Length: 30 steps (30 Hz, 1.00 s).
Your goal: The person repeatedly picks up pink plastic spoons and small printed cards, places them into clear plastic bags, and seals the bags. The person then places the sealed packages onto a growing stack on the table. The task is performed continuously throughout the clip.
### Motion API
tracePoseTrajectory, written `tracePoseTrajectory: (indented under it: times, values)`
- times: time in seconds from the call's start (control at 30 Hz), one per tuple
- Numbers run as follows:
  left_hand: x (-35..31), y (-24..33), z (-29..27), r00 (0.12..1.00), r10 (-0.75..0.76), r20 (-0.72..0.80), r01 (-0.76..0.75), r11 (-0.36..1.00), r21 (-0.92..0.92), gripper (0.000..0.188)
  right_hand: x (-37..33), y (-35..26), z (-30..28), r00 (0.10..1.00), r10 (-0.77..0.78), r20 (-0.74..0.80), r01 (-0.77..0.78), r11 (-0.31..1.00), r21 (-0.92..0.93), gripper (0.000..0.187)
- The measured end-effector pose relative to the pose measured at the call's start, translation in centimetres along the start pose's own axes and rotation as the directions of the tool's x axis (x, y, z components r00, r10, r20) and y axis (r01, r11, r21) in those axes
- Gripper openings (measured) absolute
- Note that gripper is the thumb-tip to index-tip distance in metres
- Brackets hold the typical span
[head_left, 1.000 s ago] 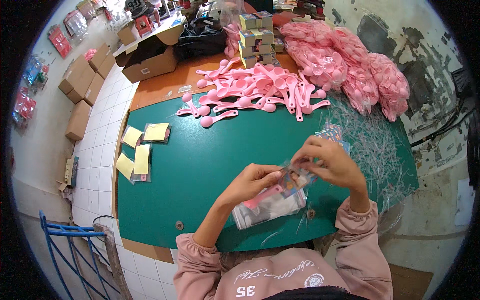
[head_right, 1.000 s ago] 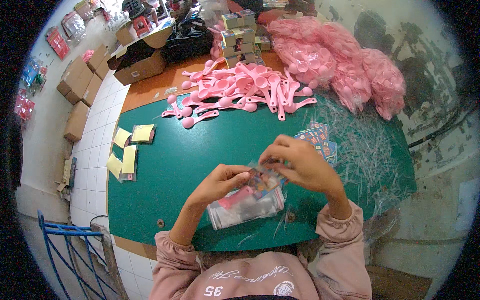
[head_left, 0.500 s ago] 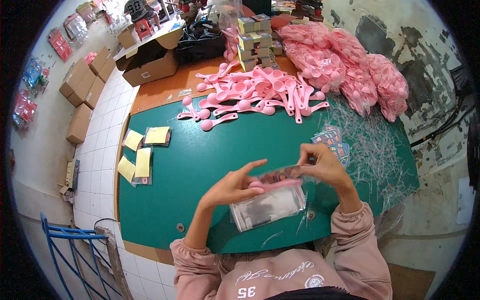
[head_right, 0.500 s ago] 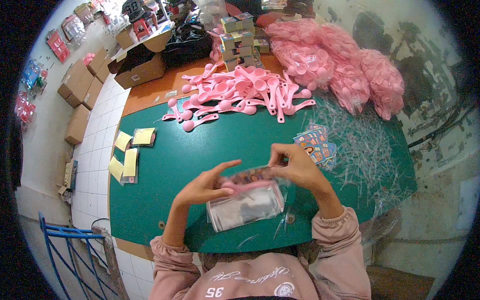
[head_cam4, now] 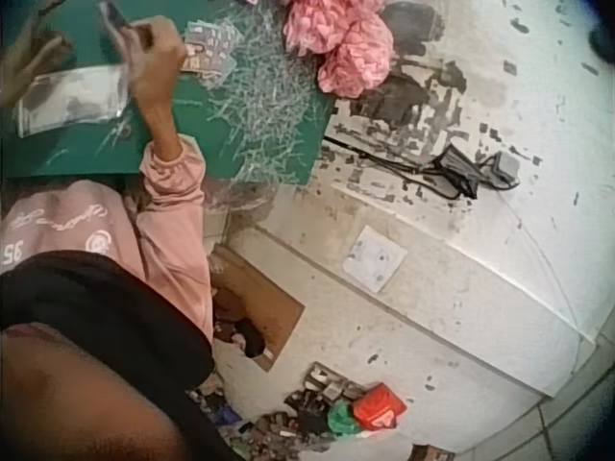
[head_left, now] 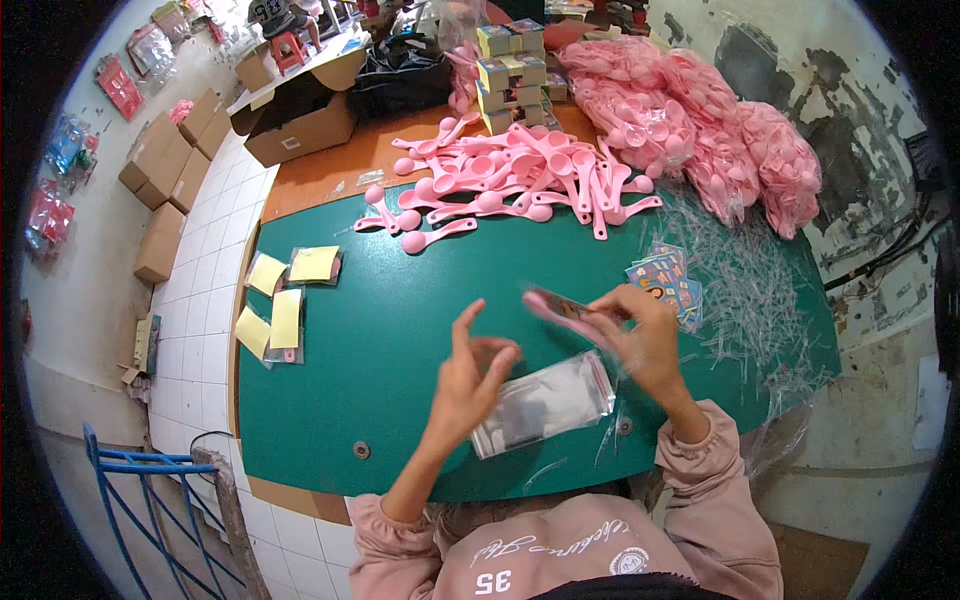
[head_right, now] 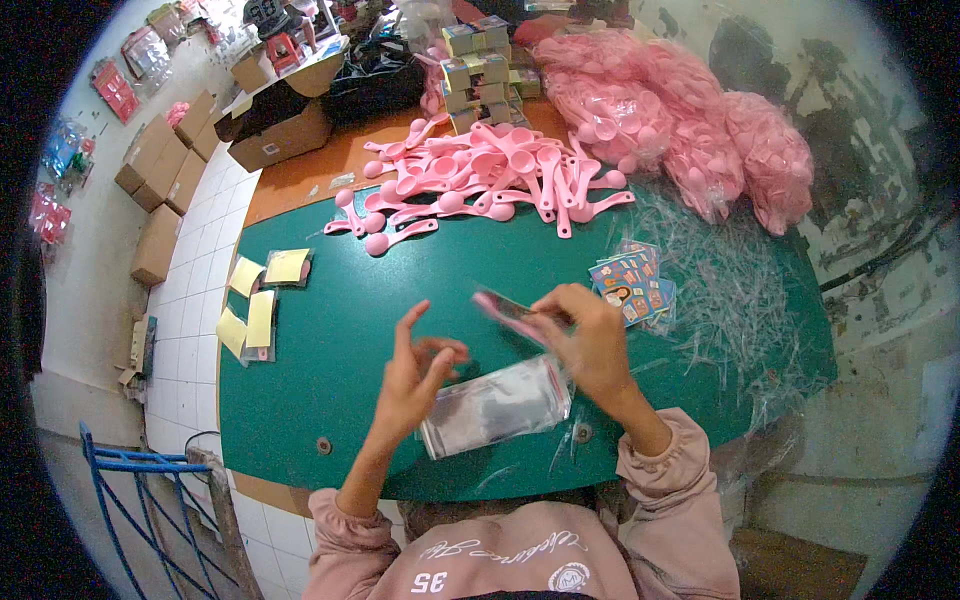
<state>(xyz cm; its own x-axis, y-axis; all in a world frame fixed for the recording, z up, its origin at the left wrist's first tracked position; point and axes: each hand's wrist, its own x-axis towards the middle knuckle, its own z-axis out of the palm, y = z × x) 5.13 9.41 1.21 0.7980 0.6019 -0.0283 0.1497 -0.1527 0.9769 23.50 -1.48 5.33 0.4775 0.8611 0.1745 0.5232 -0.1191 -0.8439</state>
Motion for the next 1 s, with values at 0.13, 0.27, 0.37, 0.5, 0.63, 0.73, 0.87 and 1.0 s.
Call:
tracePoseTrajectory:
  times: [0.13,0.27,0.37,0.5,0.63,0.73,0.87,1.0]
  values:
    - [-2.6,-0.5,2.2,0.937,-0.23,0.263,0.342,0.751,-0.565,0.06,-2.2,-0.6,1.1,0.95,-0.17,0.263,0.214,0.966,-0.146,0.029]
    - [-3.3,-1.6,2.2,0.907,-0.29,0.305,0.42,0.628,-0.655,0.055,-3.3,-1.2,1.7,0.896,-0.155,0.416,0.261,0.942,-0.212,0.031]
    - [-3.1,-1.7,2.4,0.914,-0.31,0.262,0.405,0.673,-0.619,0.057,-3.5,-1.0,3.2,0.916,-0.189,0.352,0.289,0.922,-0.256,0.025]
    - [-2.9,-2.4,2.8,0.95,-0.258,0.177,0.313,0.785,-0.534,0.059,-3.0,1.2,5.6,0.897,-0.254,0.362,0.316,0.941,-0.123,0.02]
    - [-3.2,-1.4,2.6,0.953,-0.244,0.182,0.297,0.876,-0.38,0.06,-2.4,0.3,5.3,0.902,-0.188,0.389,0.241,0.966,-0.091,0.018]
    - [-3.3,-0.8,2.6,0.975,-0.188,0.116,0.217,0.908,-0.357,0.059,-2.4,-0.1,4.9,0.887,-0.168,0.429,0.242,0.963,-0.121,0.018]
    - [-3.0,-0.8,2.2,0.973,-0.202,0.109,0.227,0.914,-0.335,0.054,-2.9,-0.7,4.8,0.807,-0.36,0.469,0.494,0.846,-0.202,0.016]
    - [-1.7,-0.6,1.6,0.915,-0.302,0.268,0.391,0.827,-0.403,0.048,-3.7,-0.7,4.4,0.737,-0.459,0.495,0.631,0.731,-0.261,0.017]
